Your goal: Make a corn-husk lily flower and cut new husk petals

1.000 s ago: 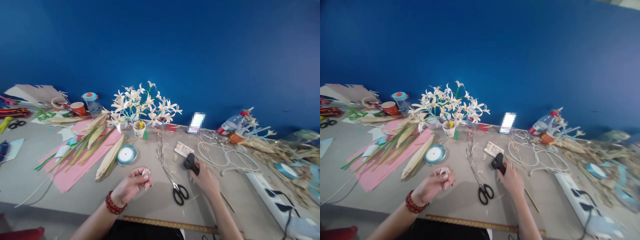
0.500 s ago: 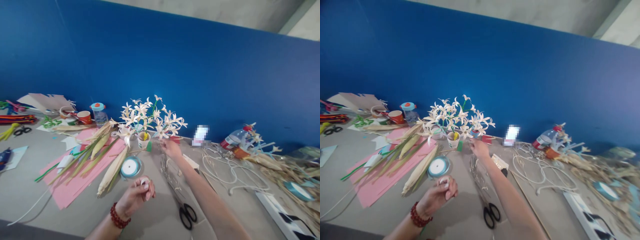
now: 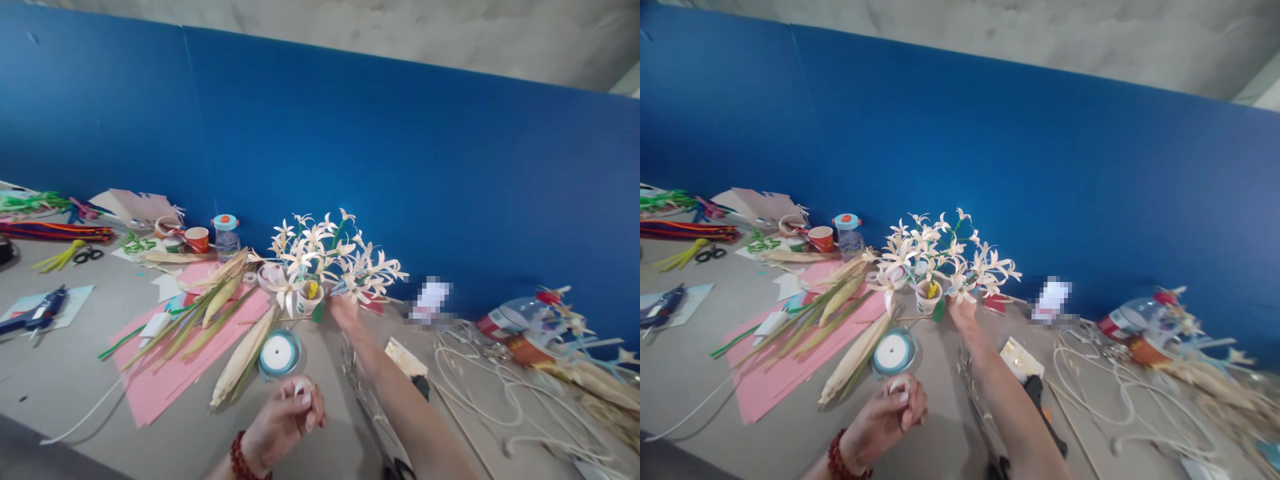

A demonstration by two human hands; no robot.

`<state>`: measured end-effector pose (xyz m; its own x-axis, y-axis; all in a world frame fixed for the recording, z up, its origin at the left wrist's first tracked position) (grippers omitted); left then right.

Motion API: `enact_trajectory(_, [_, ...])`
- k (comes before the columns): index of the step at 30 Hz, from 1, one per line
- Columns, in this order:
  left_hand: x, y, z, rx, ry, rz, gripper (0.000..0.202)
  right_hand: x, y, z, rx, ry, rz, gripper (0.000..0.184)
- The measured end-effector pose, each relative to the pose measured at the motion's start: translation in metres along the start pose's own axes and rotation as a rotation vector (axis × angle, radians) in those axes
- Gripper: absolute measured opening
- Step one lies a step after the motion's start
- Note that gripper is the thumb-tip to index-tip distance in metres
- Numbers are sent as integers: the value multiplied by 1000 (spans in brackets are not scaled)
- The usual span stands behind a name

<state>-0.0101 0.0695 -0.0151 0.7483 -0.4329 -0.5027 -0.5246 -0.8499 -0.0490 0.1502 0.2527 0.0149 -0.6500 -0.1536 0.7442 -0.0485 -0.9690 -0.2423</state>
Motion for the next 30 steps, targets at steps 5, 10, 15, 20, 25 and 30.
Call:
enact_trajectory(5, [-4,-3,1,-135,-48,-82,23,8,73,32,168,-310,-203,35])
enact_trajectory(10, [-6,-2,-12,-192,-215,-142,18,38,160,56,202,-750,-409,34])
enact_trajectory(15, [1,5,-28,-175,-253,-60,16,52,200,54,151,-1052,-493,28])
enact_trajectory(20, [4,12,-37,-154,-187,-37,17,48,215,52,173,-1066,-441,23])
enact_trajectory(25, [10,15,-42,-37,-58,134,20,49,222,58,193,-1038,-172,21])
enact_trajectory(30, [19,16,-44,-4,62,247,14,49,224,67,288,-1039,-27,6])
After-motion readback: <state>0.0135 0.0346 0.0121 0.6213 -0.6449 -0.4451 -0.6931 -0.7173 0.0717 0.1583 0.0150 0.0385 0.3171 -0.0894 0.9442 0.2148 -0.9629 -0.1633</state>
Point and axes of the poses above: each hand's wrist, its own y-axis away from the middle knuckle, its own z-axis out of the back of the hand, x = y × z, the point moved 2 cm from there along -y, towards the middle knuckle
